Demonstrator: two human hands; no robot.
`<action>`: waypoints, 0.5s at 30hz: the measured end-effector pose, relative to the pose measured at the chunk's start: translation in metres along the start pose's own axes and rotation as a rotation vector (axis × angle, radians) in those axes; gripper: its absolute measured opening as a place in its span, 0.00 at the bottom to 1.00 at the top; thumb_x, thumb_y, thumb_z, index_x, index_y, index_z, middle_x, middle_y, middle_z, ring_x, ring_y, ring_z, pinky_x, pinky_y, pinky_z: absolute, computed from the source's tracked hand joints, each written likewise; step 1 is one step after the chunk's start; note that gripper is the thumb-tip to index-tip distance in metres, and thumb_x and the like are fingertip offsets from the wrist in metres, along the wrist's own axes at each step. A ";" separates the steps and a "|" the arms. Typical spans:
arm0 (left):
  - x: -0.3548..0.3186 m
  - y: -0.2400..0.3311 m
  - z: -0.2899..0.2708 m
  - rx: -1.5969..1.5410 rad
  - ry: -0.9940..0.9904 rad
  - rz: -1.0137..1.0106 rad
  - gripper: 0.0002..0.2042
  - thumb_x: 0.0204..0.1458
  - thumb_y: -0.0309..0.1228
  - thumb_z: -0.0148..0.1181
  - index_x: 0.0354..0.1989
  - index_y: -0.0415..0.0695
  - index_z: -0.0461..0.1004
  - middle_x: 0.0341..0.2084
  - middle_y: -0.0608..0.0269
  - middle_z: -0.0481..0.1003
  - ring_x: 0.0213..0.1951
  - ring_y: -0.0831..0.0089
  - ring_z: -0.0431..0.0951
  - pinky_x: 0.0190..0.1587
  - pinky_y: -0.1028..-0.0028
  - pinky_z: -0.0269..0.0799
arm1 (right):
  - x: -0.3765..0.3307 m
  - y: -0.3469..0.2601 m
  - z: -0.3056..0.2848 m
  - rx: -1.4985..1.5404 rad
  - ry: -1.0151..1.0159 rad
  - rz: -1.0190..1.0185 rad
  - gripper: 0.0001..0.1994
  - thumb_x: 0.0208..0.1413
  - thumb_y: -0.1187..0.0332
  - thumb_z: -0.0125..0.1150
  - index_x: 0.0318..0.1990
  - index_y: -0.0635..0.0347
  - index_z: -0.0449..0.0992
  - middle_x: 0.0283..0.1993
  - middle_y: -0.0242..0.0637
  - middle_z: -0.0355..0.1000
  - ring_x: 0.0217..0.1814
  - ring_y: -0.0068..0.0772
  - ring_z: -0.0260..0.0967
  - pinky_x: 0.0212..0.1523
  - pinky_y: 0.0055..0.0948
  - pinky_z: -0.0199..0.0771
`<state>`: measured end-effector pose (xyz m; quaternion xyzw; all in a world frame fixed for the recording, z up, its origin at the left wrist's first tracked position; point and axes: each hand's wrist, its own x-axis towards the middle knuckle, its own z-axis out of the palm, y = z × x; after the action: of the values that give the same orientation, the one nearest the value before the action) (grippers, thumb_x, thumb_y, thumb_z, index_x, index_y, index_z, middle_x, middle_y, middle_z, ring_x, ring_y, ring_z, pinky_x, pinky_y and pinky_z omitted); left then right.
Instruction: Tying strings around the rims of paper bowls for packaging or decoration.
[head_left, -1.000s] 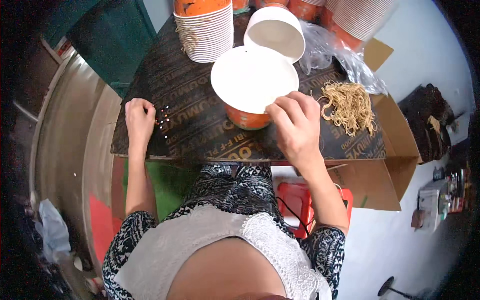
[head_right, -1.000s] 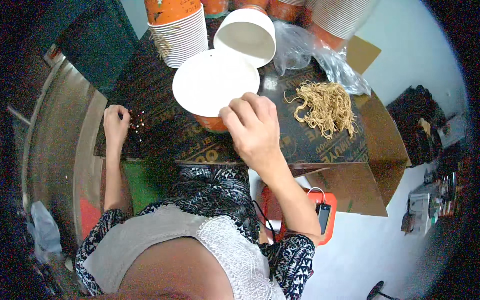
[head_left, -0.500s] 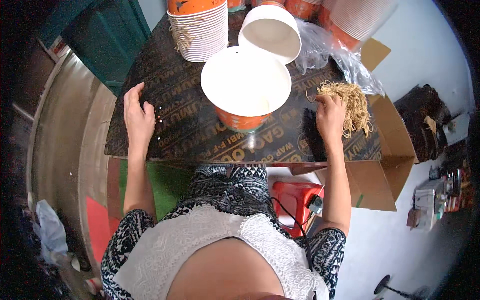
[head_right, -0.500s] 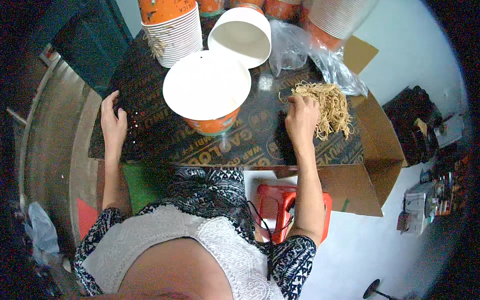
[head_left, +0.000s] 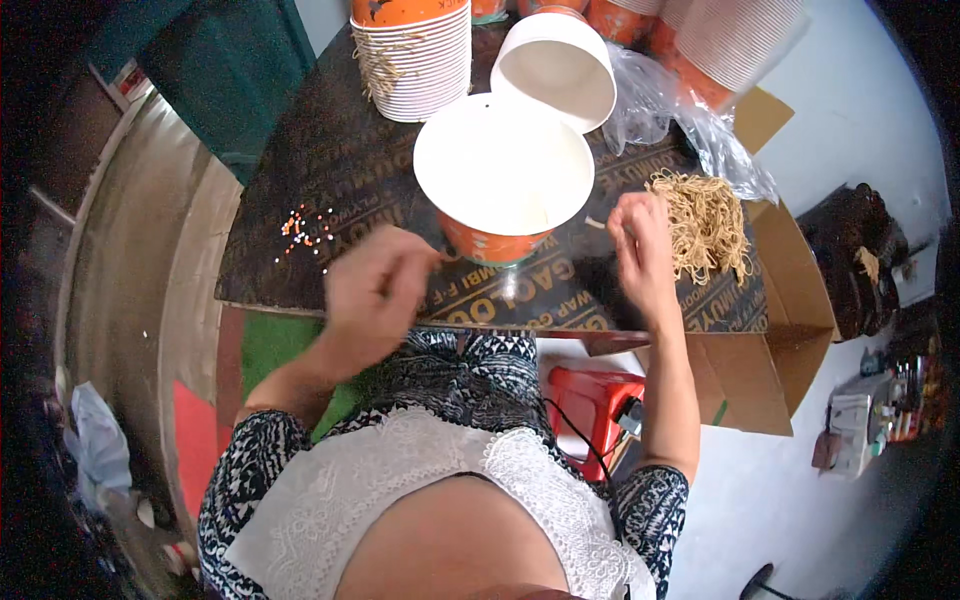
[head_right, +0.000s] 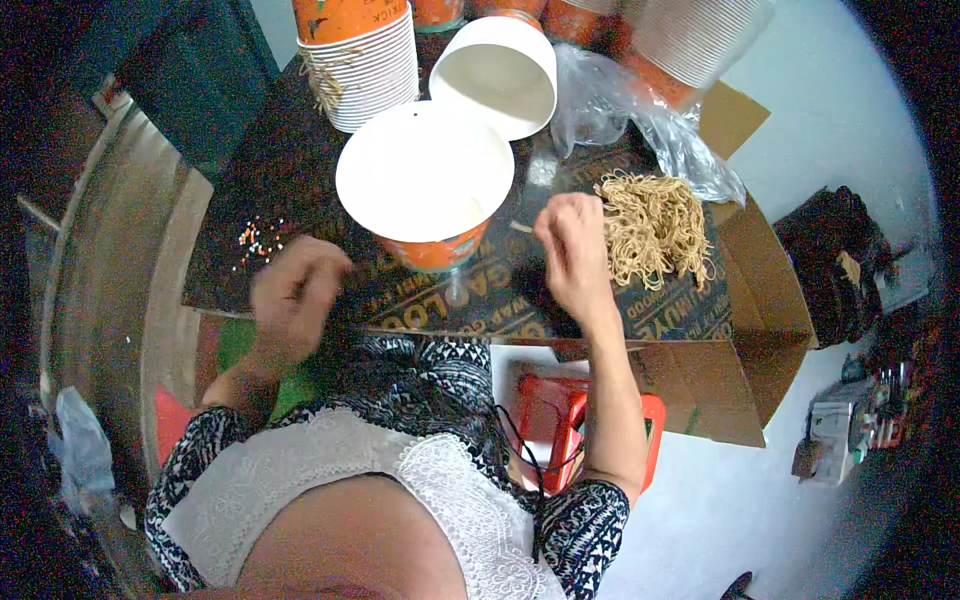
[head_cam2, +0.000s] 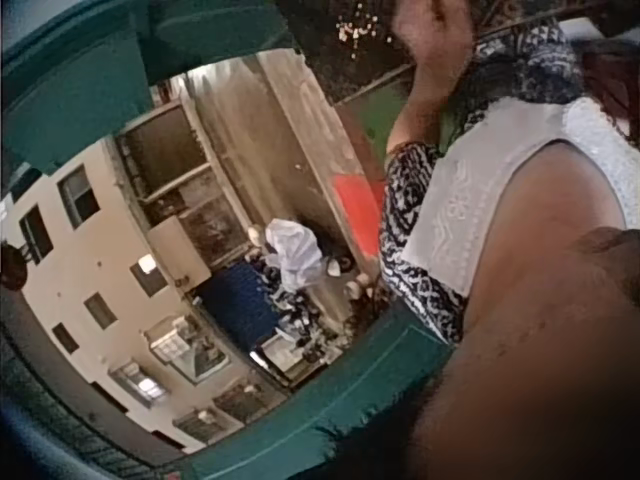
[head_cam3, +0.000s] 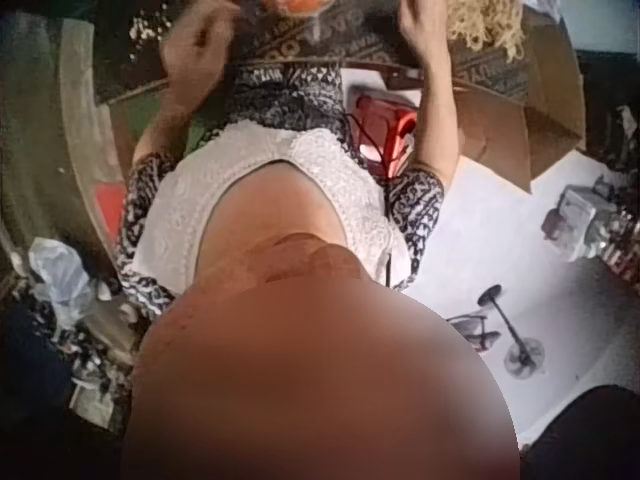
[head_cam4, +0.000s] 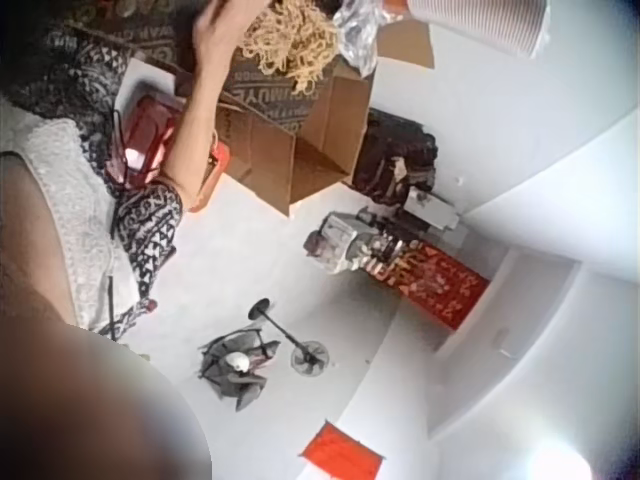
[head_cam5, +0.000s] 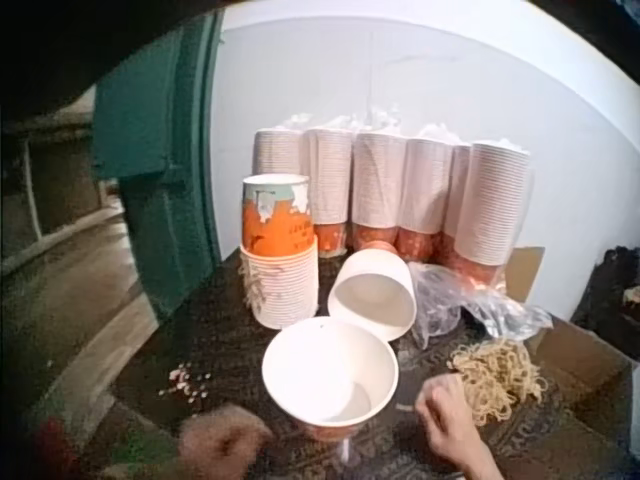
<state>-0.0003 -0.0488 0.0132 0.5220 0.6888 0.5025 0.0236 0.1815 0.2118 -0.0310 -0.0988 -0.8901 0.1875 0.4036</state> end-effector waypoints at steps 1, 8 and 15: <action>-0.005 -0.004 0.011 -0.171 -0.131 -0.050 0.05 0.55 0.20 0.53 0.31 0.35 0.75 0.23 0.60 0.74 0.25 0.74 0.75 0.31 0.75 0.70 | -0.005 -0.015 -0.003 0.069 -0.010 0.013 0.05 0.49 0.80 0.57 0.33 0.63 0.68 0.40 0.46 0.66 0.45 0.48 0.62 0.48 0.39 0.64; 0.023 0.011 0.073 -0.618 -0.687 -0.633 0.19 0.66 0.42 0.41 0.35 0.39 0.70 0.21 0.63 0.74 0.16 0.84 0.68 0.17 0.83 0.61 | -0.020 -0.053 0.000 0.081 -0.046 -0.112 0.09 0.45 0.79 0.62 0.32 0.61 0.69 0.39 0.41 0.67 0.44 0.46 0.64 0.45 0.39 0.65; 0.019 -0.005 0.113 -0.556 -0.504 -0.391 0.12 0.64 0.31 0.48 0.28 0.42 0.67 0.16 0.71 0.67 0.17 0.84 0.64 0.20 0.82 0.59 | -0.027 -0.043 0.006 0.088 -0.044 -0.139 0.08 0.48 0.75 0.61 0.36 0.60 0.69 0.40 0.40 0.69 0.45 0.46 0.66 0.47 0.39 0.63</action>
<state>0.0502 0.0414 -0.0368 0.4618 0.5856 0.5121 0.4261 0.1932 0.1621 -0.0354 -0.0145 -0.8944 0.2002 0.3997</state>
